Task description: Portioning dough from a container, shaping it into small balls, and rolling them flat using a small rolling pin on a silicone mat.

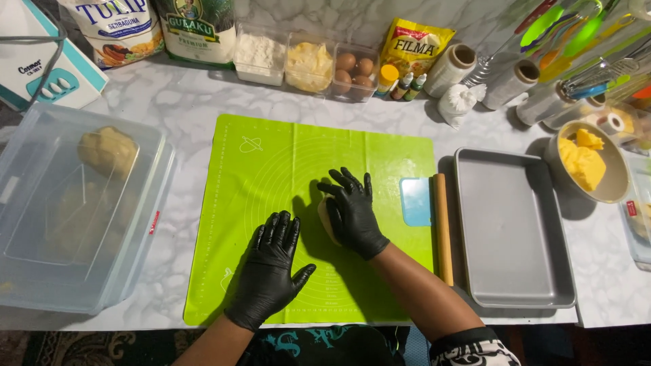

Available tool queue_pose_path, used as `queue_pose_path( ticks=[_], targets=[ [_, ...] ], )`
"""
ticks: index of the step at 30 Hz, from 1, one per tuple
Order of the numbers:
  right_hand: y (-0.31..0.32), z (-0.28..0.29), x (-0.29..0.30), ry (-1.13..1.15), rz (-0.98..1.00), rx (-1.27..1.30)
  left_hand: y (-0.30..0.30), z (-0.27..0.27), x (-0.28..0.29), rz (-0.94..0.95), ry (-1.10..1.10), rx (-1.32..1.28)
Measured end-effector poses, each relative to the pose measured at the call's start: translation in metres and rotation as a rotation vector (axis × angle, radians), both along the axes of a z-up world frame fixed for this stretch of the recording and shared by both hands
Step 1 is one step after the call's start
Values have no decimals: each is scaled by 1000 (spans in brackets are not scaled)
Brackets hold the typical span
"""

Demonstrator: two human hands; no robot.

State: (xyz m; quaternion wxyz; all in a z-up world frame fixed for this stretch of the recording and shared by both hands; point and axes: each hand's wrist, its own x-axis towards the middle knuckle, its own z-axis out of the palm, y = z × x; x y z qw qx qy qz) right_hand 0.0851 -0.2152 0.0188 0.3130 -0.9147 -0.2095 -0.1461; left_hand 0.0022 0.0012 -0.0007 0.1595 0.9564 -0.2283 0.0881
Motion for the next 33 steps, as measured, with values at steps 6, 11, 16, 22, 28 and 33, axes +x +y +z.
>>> queue_pose_path(
  ticks=[6,11,16,22,28,33],
  targets=[
    [1,3,25,72,-226,-224,1,-6,-2,7,-39,-8],
    [-11,10,33,185,-154,-143,2,-6,-4,0,-25,5],
    [3,46,-3,51,69,-83,1,4,-3,-18,28,-81],
    [16,13,10,-52,183,-377,1,1,-1,2,-10,-13],
    [29,29,29,-226,164,-215,0,-1,0,1,-25,-44],
    [18,15,44,-122,94,-193,1,-5,-2,6,-59,14]
  ],
)
